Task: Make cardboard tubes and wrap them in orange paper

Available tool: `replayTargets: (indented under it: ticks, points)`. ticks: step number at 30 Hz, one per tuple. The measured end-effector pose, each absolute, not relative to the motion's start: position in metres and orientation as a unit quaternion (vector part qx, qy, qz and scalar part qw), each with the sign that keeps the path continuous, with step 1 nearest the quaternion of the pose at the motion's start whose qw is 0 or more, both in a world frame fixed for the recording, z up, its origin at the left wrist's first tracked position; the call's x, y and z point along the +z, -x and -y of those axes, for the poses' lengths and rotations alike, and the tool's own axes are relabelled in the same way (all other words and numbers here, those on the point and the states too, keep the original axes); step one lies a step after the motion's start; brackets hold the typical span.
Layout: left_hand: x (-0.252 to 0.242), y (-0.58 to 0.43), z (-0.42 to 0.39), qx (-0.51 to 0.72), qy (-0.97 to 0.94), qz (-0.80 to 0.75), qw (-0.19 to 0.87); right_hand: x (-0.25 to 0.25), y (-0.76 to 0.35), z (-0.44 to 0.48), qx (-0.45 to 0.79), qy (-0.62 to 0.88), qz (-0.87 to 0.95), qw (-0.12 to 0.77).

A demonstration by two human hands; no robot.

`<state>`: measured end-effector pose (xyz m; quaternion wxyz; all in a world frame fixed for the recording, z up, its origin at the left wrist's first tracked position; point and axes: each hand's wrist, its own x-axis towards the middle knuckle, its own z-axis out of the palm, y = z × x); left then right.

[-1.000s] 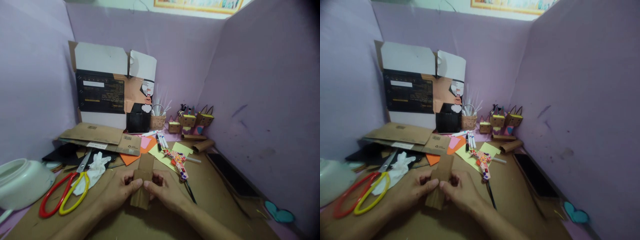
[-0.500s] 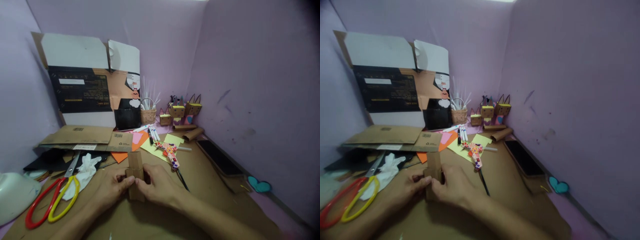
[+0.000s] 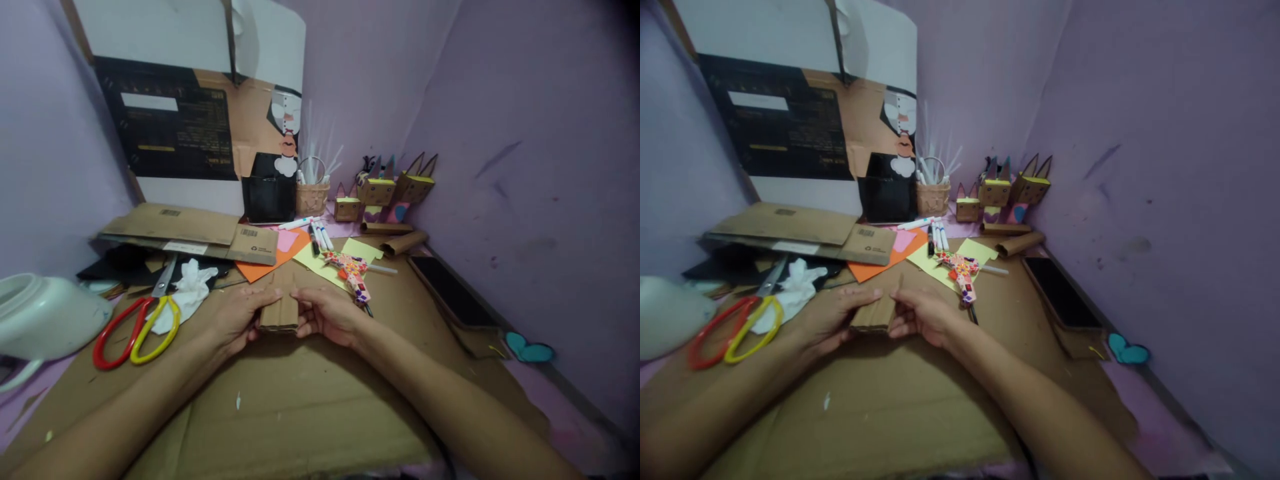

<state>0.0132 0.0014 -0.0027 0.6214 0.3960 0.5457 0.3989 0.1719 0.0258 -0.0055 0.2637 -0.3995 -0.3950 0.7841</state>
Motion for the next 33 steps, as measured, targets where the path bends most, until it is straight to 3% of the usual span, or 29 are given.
replayTargets:
  ticks: [7, 16, 24, 30, 33]
  points:
    - [-0.009, -0.012, 0.001, 0.422, -0.395, -0.547, 0.605, -0.01, -0.167, -0.023, 0.751, 0.412, 0.429, 0.287]
    - [0.004, -0.012, 0.012, 0.424, -0.479, -0.455, 0.619, -0.005, -0.168, -0.01, 0.581, 0.361, 0.613, 0.395]
    - [-0.001, -0.005, 0.013, 0.431, -0.529, -0.47, 0.559, 0.01, -0.183, -0.02, 0.591, 0.331, 0.655, 0.334]
    - [-0.003, -0.006, 0.017, 0.407, -0.548, -0.529, 0.504, 0.045, -0.251, -0.057, 0.426, 0.475, 0.546, 0.542]
    - [-0.006, -0.008, 0.022, 0.39, -0.581, -0.537, 0.472, 0.049, -0.282, -0.069, 0.362, 0.517, 0.514, 0.582]
